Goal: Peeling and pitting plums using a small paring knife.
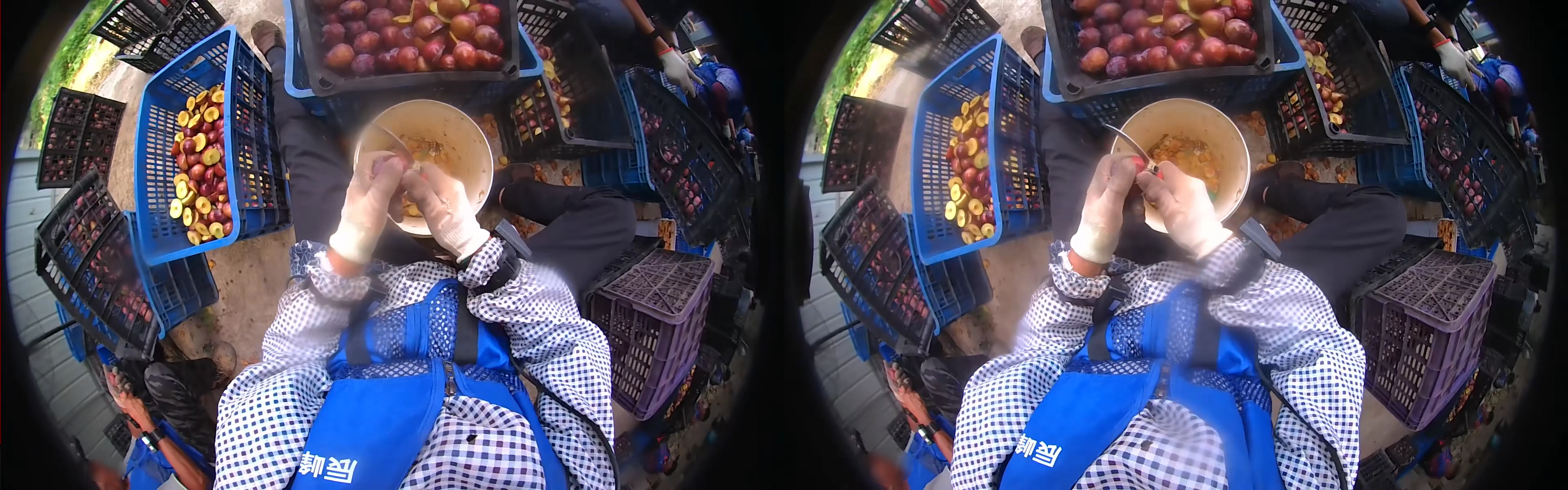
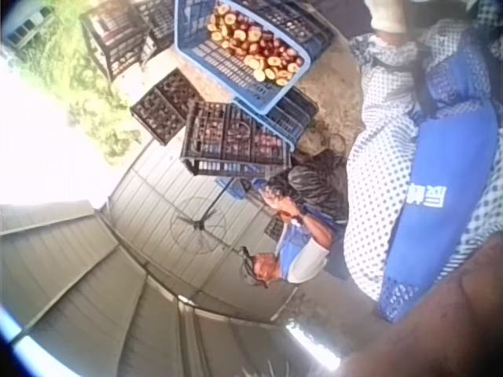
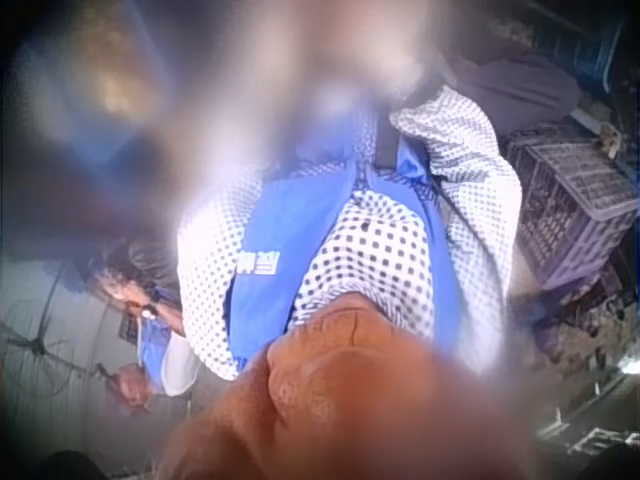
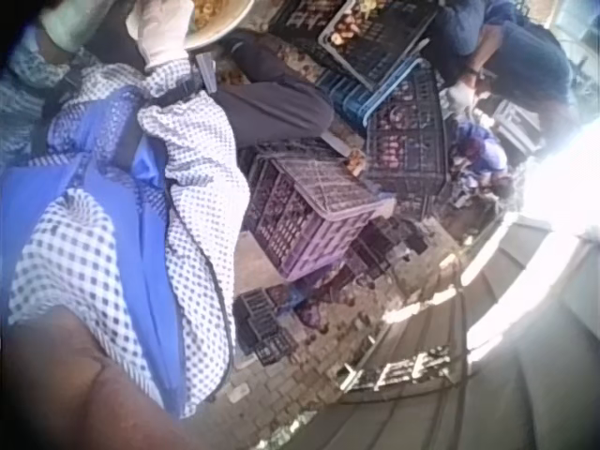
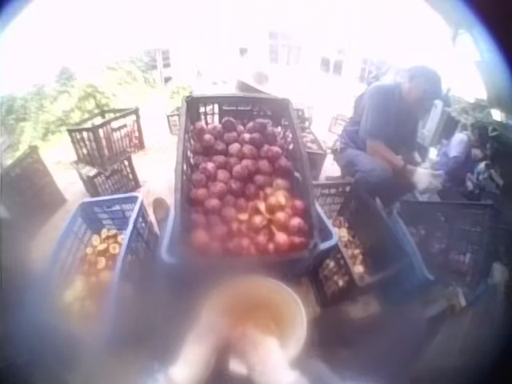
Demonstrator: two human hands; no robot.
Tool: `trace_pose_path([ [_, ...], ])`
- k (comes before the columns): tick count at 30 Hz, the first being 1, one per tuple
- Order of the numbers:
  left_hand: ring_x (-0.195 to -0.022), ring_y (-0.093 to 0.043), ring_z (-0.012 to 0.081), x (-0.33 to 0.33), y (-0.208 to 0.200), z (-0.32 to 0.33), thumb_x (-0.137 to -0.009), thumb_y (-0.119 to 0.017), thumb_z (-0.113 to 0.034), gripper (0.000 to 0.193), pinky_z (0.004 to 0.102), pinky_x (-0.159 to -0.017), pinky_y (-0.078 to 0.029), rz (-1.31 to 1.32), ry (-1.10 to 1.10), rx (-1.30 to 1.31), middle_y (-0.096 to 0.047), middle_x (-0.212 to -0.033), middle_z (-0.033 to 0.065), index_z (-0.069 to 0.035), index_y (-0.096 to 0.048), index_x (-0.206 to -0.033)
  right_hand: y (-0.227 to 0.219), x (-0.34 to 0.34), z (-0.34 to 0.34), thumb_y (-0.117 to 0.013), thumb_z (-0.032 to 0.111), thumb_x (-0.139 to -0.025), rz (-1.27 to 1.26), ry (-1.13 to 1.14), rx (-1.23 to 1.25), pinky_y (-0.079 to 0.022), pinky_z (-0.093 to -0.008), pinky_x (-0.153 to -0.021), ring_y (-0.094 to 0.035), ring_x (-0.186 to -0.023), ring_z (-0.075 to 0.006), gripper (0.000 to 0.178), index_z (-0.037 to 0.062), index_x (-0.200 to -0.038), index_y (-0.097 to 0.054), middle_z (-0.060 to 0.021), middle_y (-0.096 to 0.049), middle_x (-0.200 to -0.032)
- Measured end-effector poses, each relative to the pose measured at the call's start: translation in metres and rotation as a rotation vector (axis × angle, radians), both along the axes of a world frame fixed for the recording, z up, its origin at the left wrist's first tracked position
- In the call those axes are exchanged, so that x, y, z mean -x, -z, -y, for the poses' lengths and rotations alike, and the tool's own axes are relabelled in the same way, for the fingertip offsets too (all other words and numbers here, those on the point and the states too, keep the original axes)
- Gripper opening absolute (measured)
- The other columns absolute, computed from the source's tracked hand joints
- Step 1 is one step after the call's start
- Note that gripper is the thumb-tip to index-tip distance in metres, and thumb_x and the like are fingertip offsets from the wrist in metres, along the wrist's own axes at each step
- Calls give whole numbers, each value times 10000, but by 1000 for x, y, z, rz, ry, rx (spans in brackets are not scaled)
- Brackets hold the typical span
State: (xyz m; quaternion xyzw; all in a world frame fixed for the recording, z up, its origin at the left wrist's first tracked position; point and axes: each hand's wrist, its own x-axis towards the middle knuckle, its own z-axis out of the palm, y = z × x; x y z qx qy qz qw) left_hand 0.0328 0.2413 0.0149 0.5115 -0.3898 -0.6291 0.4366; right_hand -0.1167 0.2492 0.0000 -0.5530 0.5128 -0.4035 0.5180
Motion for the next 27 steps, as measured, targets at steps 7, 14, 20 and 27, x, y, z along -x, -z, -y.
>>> trace_pose_path([
  [7, -870, -595, 136, -34, -12, 6, -813, -755, -168, 584, 299, -828, -510, 24, -38, 262, -604, -1116, 89, 10, -509, -1311, -66, 21, -29, -527, 611, -960, 854, -314, -489, -163, -241, -343, -247, -368, -46, 522, 126, -772, -485, 61, -323, -519],
  [14, -667, -478, 128, -25, -18, -6, -948, -555, -561, 643, 273, -627, -410, -549, 75, 13, -535, -805, 23, 8, -544, -1247, -55, 18, -30, -645, 224, -945, -236, -6, 212, -463, -360, -580, -591, -622, -264, 200, 38, -905, -584, -131, -594, -734],
  [20, -588, -414, 78, -21, -19, -9, -967, -498, -614, 674, 257, -593, -408, -709, 50, -145, -629, -1015, 75, -15, -528, -1274, -55, -1, -28, -660, 147, -924, -267, 30, 319, -470, -361, -575, -606, -612, -257, 166, 29, -866, -559, -131, -596, -678],
  [27, -576, -419, 68, -20, -11, -10, -966, -535, -575, 632, 245, -584, -423, -698, 27, -146, -649, -1054, 88, -16, -543, -1260, -48, -5, -31, -654, 145, -922, -291, 47, 268, -494, -380, -597, -652, -661, -301, 165, 20, -862, -564, -158, -625, -708],
])
